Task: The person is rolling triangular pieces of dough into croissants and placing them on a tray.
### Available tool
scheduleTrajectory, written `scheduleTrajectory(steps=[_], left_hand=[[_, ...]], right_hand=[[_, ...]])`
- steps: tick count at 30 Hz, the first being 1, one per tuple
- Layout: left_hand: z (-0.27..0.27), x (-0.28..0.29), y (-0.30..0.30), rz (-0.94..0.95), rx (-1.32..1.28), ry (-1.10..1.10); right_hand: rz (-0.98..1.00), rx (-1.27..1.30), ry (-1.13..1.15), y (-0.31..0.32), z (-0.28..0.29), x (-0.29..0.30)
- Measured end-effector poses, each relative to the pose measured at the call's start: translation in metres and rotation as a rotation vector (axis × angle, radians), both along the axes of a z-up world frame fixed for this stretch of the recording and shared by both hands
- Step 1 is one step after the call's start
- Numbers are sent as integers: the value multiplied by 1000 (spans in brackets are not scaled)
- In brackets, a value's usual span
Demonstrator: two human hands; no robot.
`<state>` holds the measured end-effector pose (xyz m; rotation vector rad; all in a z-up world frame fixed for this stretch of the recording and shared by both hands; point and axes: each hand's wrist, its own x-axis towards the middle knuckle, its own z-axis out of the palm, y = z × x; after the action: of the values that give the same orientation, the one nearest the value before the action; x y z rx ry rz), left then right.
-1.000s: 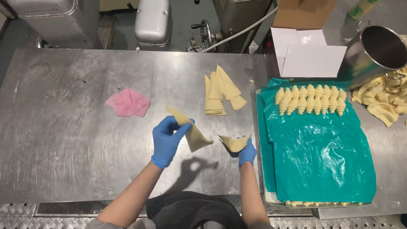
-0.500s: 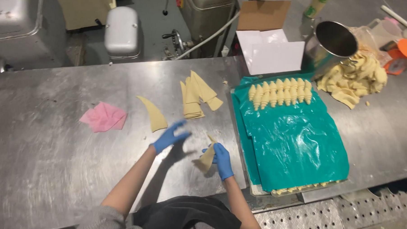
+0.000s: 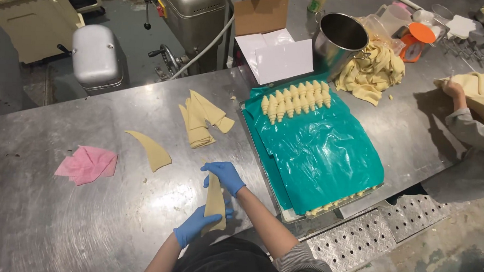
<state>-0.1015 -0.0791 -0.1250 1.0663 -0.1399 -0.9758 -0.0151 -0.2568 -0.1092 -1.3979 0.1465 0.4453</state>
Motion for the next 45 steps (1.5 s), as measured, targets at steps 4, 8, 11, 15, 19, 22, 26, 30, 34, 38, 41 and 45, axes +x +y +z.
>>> scheduleTrajectory(steps=[4,8,11,15,19,22,26,30,34,38,41,45], left_hand=[[-52,-16,5,41,62,22],[-47,-22,6,296,23,306],[-45,-24,9,365,-8,345],[-66,-26,11,443,-26,447],[-79,-40,8,432,53,445],[-68,-34,7,409,98,462],[-84,-43,7,482,104,447],[-99,-37,7,487,146,372],[-83,-34,12,526,15,431],[-92,-33,10,533,43,470],[-108,-32,12,524,33,497],[-155,-29,8,539,40,506]], right_hand=[[-26,24,84,-1,-32,22],[31,-115,109,-13,-122,45],[252,-416,243,-26,-147,4],[423,-221,581,-25,-114,-74],[356,324,619,-11,-106,-92],[312,137,550,2,-73,-78],[273,176,435,18,-73,-68],[245,112,437,31,-83,-31],[307,168,414,41,-103,25],[322,174,389,50,-98,85],[332,140,387,60,-92,121],[347,42,352,76,-88,149]])
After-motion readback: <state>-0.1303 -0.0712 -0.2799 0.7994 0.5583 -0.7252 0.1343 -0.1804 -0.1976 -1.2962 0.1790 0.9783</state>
